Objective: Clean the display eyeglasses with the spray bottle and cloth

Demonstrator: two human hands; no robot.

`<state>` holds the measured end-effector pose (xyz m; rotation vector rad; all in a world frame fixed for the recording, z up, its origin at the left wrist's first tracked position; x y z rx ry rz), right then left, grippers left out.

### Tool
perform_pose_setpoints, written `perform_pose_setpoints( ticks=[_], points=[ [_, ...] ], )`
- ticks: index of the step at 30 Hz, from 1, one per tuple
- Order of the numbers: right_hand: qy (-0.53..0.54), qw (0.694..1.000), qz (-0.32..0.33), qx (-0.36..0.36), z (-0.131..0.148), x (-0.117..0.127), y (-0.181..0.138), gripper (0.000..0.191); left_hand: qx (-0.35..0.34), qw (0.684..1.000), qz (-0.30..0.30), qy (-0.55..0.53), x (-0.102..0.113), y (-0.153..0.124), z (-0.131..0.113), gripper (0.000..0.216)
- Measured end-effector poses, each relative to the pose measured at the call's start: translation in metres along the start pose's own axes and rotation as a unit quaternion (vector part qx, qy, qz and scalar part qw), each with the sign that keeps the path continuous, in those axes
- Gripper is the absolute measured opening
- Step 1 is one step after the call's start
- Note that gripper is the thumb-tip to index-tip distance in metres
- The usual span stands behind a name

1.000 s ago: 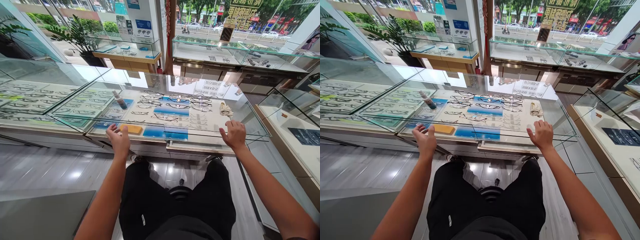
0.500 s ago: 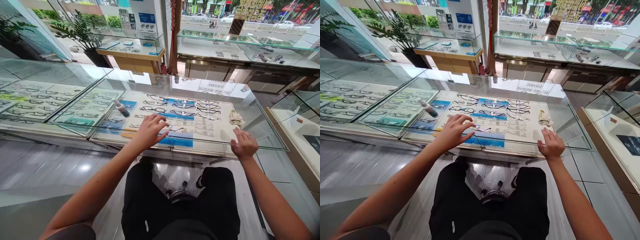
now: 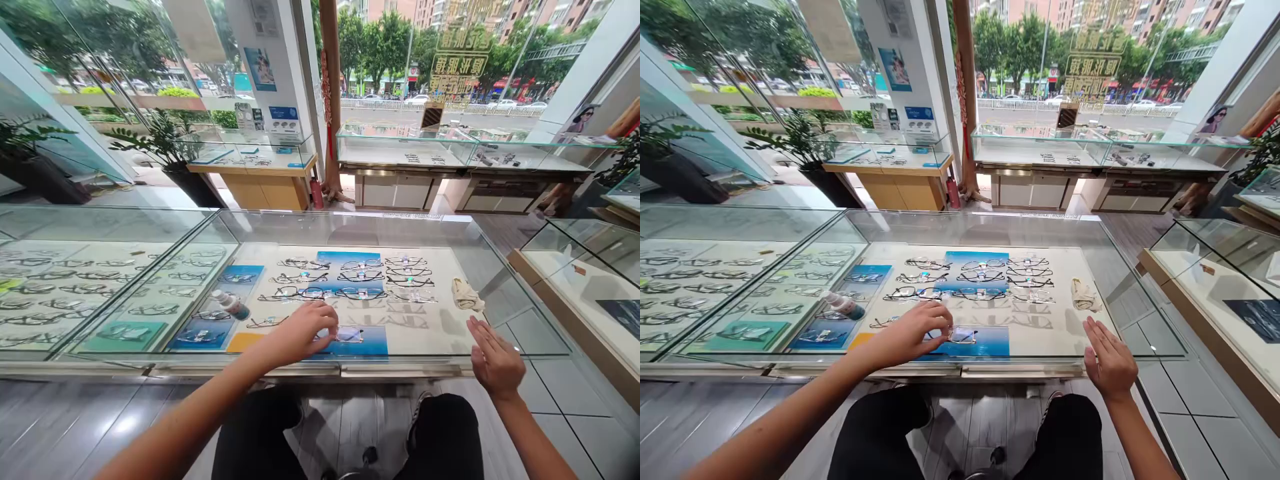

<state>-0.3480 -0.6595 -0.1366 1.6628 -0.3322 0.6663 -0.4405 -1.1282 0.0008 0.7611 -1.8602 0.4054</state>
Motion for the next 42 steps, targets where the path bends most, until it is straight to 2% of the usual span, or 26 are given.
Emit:
perform_pose_setpoints(
  ticks=[4, 10, 15, 18, 19, 21, 24, 27, 30, 33, 36, 39, 42],
  points=[
    [0.013, 0.999, -0.005, -0.033, 0.003, -0.001, -0.005, 0.060, 0.026, 0.990, -0.022, -0.138, -0.009, -0.008, 0.003, 0.019],
    [0.027, 0.989, 0.028, -0.143, 0.009, -0.003, -0.004, 0.049, 0.124, 0.927, -0.080, -0.344, -0.018, -0.044, 0.010, 0.038],
    [0.031, 0.962, 0.052, -0.267, 0.012, 0.003, 0.013, 0.044, 0.127, 0.867, -0.174, -0.449, -0.007, -0.073, 0.017, 0.044],
    [0.016, 0.944, 0.083, -0.318, 0.021, 0.013, 0.046, 0.035, 0.118, 0.833, -0.241, -0.484, 0.007, -0.078, 0.021, 0.042],
    [0.024, 0.947, 0.089, -0.307, 0.029, 0.017, 0.063, 0.034, 0.113, 0.824, -0.258, -0.492, 0.013, -0.075, 0.022, 0.041],
    [0.067, 0.968, 0.069, -0.233, 0.054, 0.026, 0.107, 0.032, 0.092, 0.810, -0.286, -0.504, 0.026, -0.061, 0.021, 0.040],
    [0.146, 0.981, 0.034, -0.122, 0.107, 0.026, 0.180, 0.024, 0.044, 0.791, -0.330, -0.513, 0.048, -0.021, 0.021, 0.038],
    [0.251, 0.966, 0.007, -0.053, 0.160, 0.002, 0.245, 0.018, 0.015, 0.769, -0.382, -0.513, 0.067, 0.030, 0.030, 0.037],
    [0.346, 0.938, -0.003, -0.035, 0.197, -0.041, 0.290, 0.015, 0.004, 0.764, -0.431, -0.481, 0.079, 0.072, 0.050, 0.040],
    [0.401, 0.910, -0.009, -0.104, 0.215, -0.088, 0.309, 0.016, 0.003, 0.763, -0.463, -0.451, 0.076, 0.097, 0.074, 0.048],
    [0.443, 0.876, -0.003, -0.189, 0.220, -0.122, 0.306, 0.025, 0.025, 0.755, -0.485, -0.441, 0.060, 0.105, 0.097, 0.054],
    [0.469, 0.857, 0.024, -0.214, 0.221, -0.137, 0.292, 0.033, 0.045, 0.763, -0.472, -0.440, 0.040, 0.105, 0.109, 0.053],
    [0.501, 0.835, 0.057, -0.221, 0.223, -0.140, 0.283, 0.034, 0.052, 0.772, -0.444, -0.452, 0.027, 0.105, 0.113, 0.051]
  ],
)
Point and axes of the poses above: each hand's wrist, its own y-axis towards the middle knuckle, its own x-axis out of the back of the hand, z = x × y, the point moved 3 cm from there along y, towards the middle knuckle, and after that the axes turned 1 degree about -z, right-handed, at the moved point
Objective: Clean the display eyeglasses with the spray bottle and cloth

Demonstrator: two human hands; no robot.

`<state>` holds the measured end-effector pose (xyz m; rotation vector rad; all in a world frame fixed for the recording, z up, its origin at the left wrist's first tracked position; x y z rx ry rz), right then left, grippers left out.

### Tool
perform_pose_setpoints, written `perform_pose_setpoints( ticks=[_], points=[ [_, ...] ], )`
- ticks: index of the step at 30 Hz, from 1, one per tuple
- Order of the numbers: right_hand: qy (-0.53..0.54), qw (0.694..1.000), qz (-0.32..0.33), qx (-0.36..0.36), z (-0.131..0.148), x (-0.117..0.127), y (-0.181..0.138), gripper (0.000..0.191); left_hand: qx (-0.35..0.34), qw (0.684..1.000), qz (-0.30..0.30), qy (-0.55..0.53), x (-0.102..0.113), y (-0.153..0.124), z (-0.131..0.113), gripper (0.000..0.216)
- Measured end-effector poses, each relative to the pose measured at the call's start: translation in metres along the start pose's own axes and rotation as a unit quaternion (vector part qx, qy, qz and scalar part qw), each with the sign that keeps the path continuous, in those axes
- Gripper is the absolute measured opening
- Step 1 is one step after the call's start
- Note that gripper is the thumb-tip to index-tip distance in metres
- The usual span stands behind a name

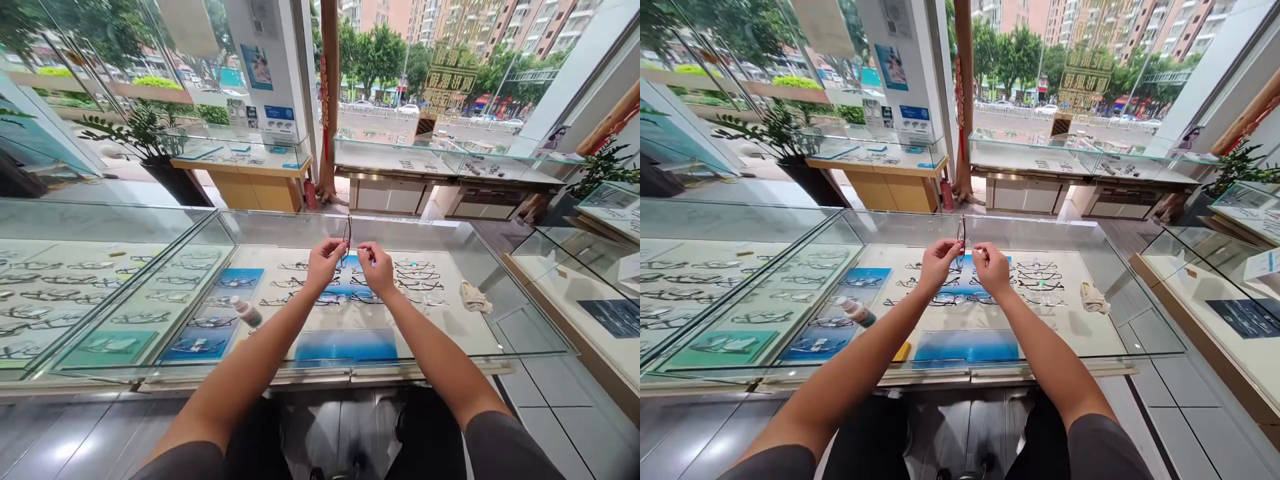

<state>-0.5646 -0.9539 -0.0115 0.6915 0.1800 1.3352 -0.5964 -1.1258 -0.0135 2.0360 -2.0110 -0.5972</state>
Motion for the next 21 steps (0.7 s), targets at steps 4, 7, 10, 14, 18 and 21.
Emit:
perform_pose_setpoints(
  ticks=[4, 7, 10, 14, 18, 21],
  points=[
    [0.047, 0.998, 0.032, -0.034, 0.003, -0.005, -0.002, 0.033, 0.010, 1.000, 0.026, 0.003, -0.002, -0.003, 0.003, 0.047],
    [0.067, 0.996, 0.038, -0.042, 0.006, -0.008, -0.001, 0.032, 0.003, 0.999, 0.043, 0.008, -0.002, -0.005, -0.001, 0.043],
    [0.081, 0.995, 0.034, -0.047, 0.008, -0.008, -0.001, 0.034, 0.001, 0.999, 0.047, 0.010, -0.003, -0.007, -0.007, 0.042],
    [0.078, 0.996, 0.025, -0.043, 0.010, -0.004, -0.001, 0.037, 0.007, 0.999, 0.043, 0.007, -0.004, -0.008, -0.012, 0.044],
    [0.058, 0.997, -0.011, -0.055, 0.009, 0.005, 0.002, 0.035, 0.022, 1.000, 0.016, -0.012, -0.001, -0.005, -0.012, 0.047],
    [0.024, 0.996, -0.068, -0.061, 0.007, 0.017, 0.006, 0.035, 0.013, 1.000, -0.005, 0.015, 0.004, -0.001, -0.013, 0.047]
  ],
)
Point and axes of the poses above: each hand's wrist, its own y-axis towards the middle knuckle, its own x-axis out of the back of the hand, z = x × y, the point moved 3 cm from there along y, towards the middle knuckle, and after that the axes turned 1 degree about -z, right-handed, at the moved point
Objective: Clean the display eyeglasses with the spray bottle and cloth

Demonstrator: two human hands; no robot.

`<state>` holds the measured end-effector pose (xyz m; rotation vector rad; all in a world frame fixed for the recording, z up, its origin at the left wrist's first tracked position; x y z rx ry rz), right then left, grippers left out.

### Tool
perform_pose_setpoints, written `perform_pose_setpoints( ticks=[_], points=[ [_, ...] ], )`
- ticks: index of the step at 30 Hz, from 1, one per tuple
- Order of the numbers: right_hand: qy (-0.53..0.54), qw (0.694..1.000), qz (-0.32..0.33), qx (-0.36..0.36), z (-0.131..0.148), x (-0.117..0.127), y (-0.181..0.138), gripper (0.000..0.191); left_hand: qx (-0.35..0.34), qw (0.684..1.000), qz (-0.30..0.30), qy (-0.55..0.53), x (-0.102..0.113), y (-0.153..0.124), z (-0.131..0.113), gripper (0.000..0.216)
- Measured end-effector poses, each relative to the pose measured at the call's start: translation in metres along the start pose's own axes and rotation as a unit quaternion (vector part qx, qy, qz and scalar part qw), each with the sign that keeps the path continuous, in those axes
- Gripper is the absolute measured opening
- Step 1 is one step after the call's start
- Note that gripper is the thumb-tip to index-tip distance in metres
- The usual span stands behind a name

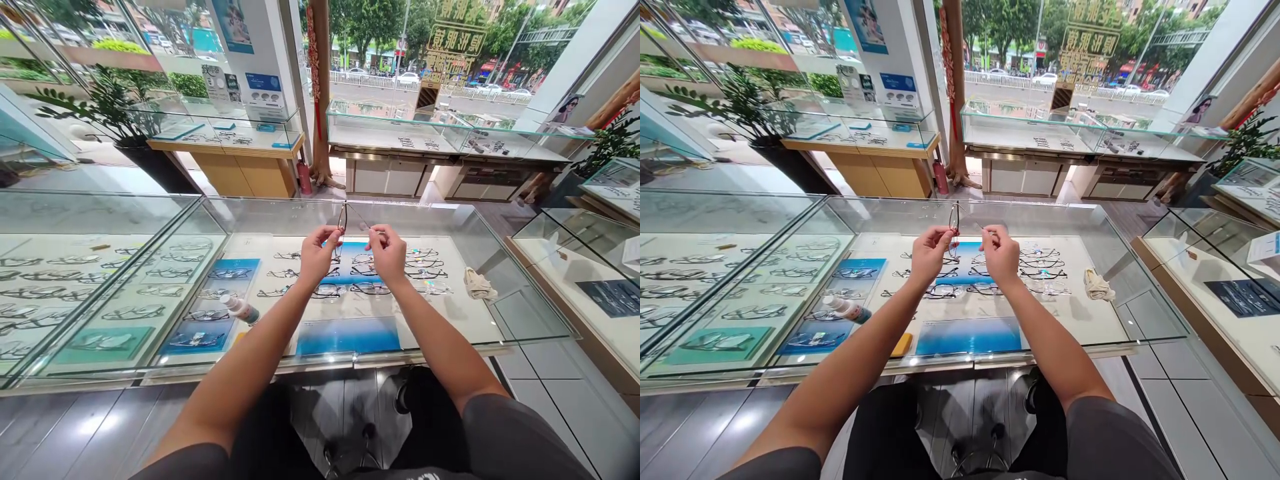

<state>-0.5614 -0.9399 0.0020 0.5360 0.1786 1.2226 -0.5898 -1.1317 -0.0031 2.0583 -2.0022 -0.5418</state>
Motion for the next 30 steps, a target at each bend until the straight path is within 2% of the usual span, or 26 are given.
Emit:
perform_pose_setpoints(
  ticks=[4, 7, 10, 12, 15, 18, 21, 26, 30],
  points=[
    [-0.020, 0.994, -0.092, 0.053, 0.002, 0.017, 0.009, 0.033, -0.020, 0.998, 0.008, 0.058, 0.002, 0.001, -0.002, 0.045],
    [-0.023, 0.989, -0.118, 0.087, 0.006, 0.022, 0.012, 0.036, -0.012, 0.997, 0.029, 0.065, 0.001, 0.000, -0.002, 0.046],
    [-0.040, 0.988, -0.105, 0.107, 0.010, 0.018, 0.007, 0.030, 0.016, 0.999, 0.036, 0.019, 0.000, 0.000, 0.000, 0.047],
    [-0.055, 0.991, -0.061, 0.106, 0.012, 0.011, 0.002, 0.026, 0.026, 0.999, 0.036, 0.000, -0.001, 0.000, 0.001, 0.048],
    [-0.039, 0.996, 0.021, 0.075, 0.009, -0.001, -0.004, 0.030, 0.012, 0.998, 0.056, 0.015, -0.003, -0.002, 0.001, 0.045],
    [0.010, 0.998, 0.053, 0.028, 0.002, -0.009, -0.005, 0.033, -0.002, 0.996, 0.082, 0.035, -0.006, -0.005, 0.002, 0.042],
    [0.061, 0.997, 0.050, -0.013, -0.005, -0.011, 0.000, 0.030, -0.003, 0.996, 0.081, 0.042, -0.008, -0.006, 0.006, 0.041],
    [0.151, 0.984, 0.030, -0.088, -0.013, -0.011, 0.007, 0.029, 0.015, 0.999, 0.038, 0.007, -0.007, -0.002, 0.012, 0.047],
    [0.163, 0.978, -0.002, -0.129, -0.016, -0.005, 0.011, 0.053, 0.043, 0.998, -0.004, -0.037, -0.004, 0.001, 0.011, 0.052]
  ],
)
Point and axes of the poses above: each hand's wrist, its own y-axis towards the middle knuckle, its own x-axis out of the back of the hand, z = x × y, the point moved 3 cm from there along y, towards the middle knuckle, and after that the axes turned 1 degree about -z, right-handed, at the moved point
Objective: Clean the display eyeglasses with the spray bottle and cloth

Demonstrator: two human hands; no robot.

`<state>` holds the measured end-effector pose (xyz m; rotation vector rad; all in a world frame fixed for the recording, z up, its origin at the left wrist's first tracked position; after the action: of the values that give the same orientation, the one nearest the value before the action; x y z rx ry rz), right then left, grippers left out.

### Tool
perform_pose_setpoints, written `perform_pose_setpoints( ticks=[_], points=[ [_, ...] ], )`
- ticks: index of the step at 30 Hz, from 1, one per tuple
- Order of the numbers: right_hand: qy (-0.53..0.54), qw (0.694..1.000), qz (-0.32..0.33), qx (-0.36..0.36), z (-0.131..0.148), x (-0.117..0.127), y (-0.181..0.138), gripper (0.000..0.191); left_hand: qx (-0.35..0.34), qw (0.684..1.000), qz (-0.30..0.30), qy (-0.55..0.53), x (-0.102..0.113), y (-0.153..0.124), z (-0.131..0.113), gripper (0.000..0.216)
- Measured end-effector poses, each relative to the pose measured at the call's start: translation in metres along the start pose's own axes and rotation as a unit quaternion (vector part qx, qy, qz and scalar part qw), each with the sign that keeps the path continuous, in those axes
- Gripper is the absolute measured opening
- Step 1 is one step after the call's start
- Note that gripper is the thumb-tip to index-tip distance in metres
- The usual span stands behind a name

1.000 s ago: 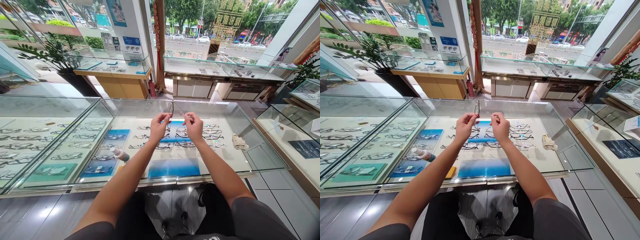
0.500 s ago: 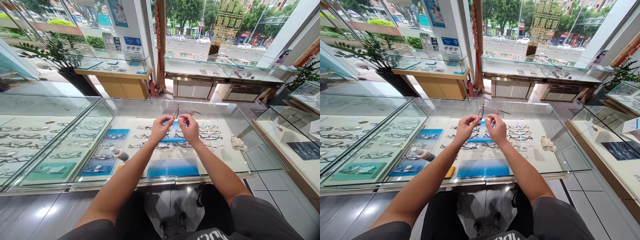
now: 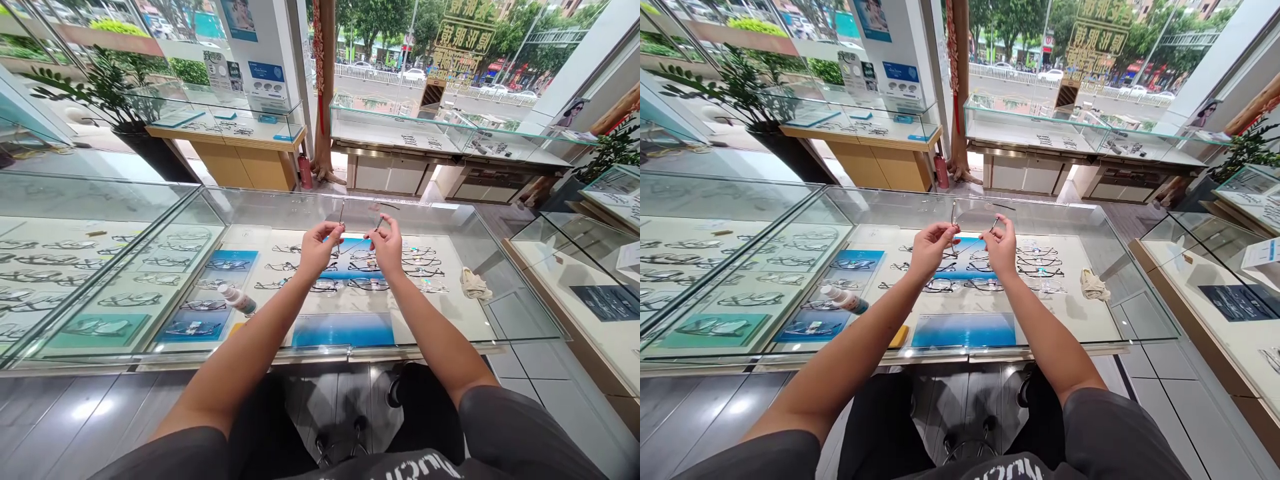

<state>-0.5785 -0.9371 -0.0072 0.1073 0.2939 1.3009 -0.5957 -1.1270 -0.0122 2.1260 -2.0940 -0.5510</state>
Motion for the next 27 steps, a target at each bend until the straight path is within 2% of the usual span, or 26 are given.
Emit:
perform_pose_setpoints(
  ticks=[2, 9, 11, 13, 14, 16, 18, 20, 23, 27],
  points=[
    [-0.005, 1.000, -0.018, -0.017, 0.000, 0.003, 0.001, 0.059, 0.006, 1.000, -0.017, -0.025, 0.003, 0.002, -0.002, 0.053],
    [-0.048, 0.993, -0.047, -0.094, -0.010, 0.007, 0.005, 0.031, 0.002, 0.994, -0.086, -0.073, 0.015, 0.007, -0.007, 0.054],
    [-0.122, 0.989, -0.067, -0.049, -0.008, 0.008, 0.001, 0.029, -0.004, 0.994, -0.086, -0.063, 0.015, 0.007, -0.009, 0.054],
    [-0.228, 0.966, -0.092, 0.084, 0.003, 0.007, -0.006, 0.031, -0.013, 0.997, -0.067, -0.047, 0.012, 0.006, -0.010, 0.052],
    [-0.268, 0.946, -0.085, 0.162, 0.009, 0.004, -0.012, 0.034, -0.017, 0.998, -0.053, -0.039, 0.010, 0.005, -0.010, 0.050],
    [-0.300, 0.913, -0.017, 0.275, 0.016, -0.006, -0.022, 0.040, -0.021, 0.999, -0.024, -0.031, 0.005, 0.002, -0.010, 0.046],
    [-0.287, 0.900, 0.075, 0.319, 0.016, -0.016, -0.030, 0.044, -0.020, 0.999, 0.007, -0.031, -0.001, -0.002, -0.009, 0.042],
    [-0.267, 0.901, 0.118, 0.321, 0.013, -0.021, -0.034, 0.045, -0.015, 0.999, 0.039, -0.035, -0.005, -0.005, -0.008, 0.040],
    [-0.235, 0.918, 0.134, 0.290, 0.007, -0.023, -0.033, 0.039, -0.013, 0.997, 0.072, -0.041, -0.008, -0.008, -0.008, 0.039],
    [-0.201, 0.928, 0.171, 0.264, 0.005, -0.024, -0.032, 0.031, -0.019, 0.996, 0.070, -0.047, -0.007, -0.009, -0.008, 0.036]
  ],
)
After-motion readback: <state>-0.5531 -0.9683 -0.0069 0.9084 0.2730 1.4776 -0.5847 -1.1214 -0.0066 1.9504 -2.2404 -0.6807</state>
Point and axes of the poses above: each hand's wrist, its own y-axis towards the middle knuckle, its own x-axis out of the back of the hand, z = x × y, the point moved 3 cm from there along y, towards the middle knuckle, and after that the axes turned 1 degree about -z, right-handed, at the moved point
